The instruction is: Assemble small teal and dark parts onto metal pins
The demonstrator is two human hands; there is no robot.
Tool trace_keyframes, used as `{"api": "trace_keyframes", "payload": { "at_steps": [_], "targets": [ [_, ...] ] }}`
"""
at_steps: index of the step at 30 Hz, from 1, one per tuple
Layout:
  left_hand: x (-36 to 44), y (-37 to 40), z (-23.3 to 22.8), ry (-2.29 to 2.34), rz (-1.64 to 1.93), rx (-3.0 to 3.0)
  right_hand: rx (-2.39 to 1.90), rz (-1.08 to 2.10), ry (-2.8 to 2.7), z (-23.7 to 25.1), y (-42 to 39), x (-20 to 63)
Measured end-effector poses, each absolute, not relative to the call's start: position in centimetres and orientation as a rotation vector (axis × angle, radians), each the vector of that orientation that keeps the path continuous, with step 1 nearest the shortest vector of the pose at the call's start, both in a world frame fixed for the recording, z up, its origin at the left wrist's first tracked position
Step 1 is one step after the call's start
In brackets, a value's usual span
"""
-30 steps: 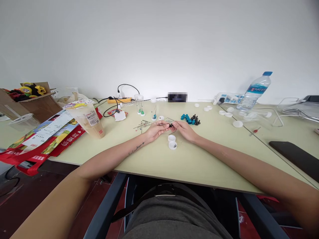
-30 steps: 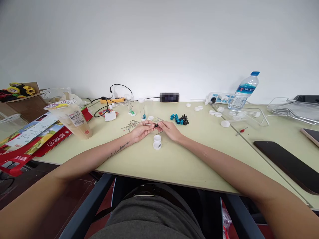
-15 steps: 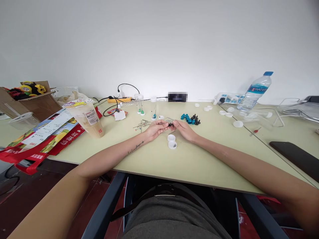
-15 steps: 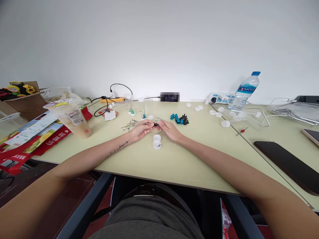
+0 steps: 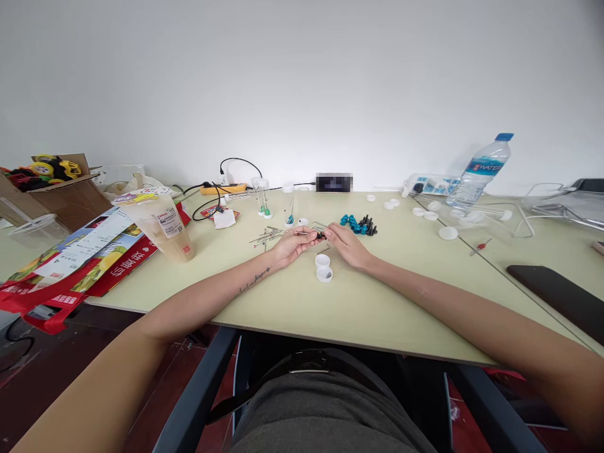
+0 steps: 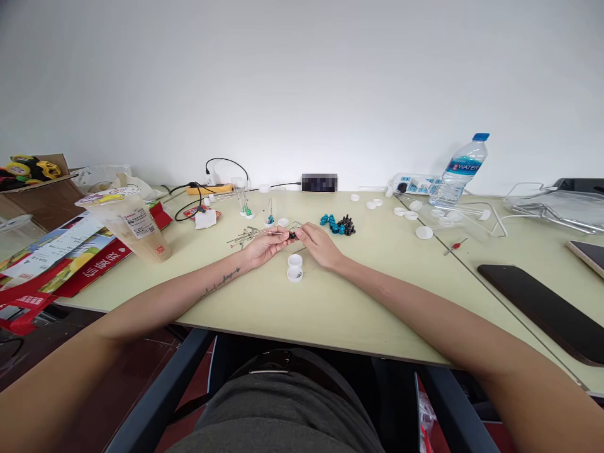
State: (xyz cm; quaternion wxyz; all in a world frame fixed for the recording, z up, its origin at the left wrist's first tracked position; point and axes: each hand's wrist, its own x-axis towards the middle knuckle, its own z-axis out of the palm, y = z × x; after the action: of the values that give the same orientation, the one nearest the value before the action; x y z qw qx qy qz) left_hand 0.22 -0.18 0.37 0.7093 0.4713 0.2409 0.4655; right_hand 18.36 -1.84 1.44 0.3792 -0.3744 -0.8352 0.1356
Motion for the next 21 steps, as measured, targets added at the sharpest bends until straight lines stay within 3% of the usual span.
{"api": "trace_keyframes", "payload": {
  "at_steps": [21],
  "targets": [
    [0.07,0.0,0.09,0.514,1.026,1.08,-1.003,0.407,-2.145,1.4,-1.66,18.48]
  ]
}}
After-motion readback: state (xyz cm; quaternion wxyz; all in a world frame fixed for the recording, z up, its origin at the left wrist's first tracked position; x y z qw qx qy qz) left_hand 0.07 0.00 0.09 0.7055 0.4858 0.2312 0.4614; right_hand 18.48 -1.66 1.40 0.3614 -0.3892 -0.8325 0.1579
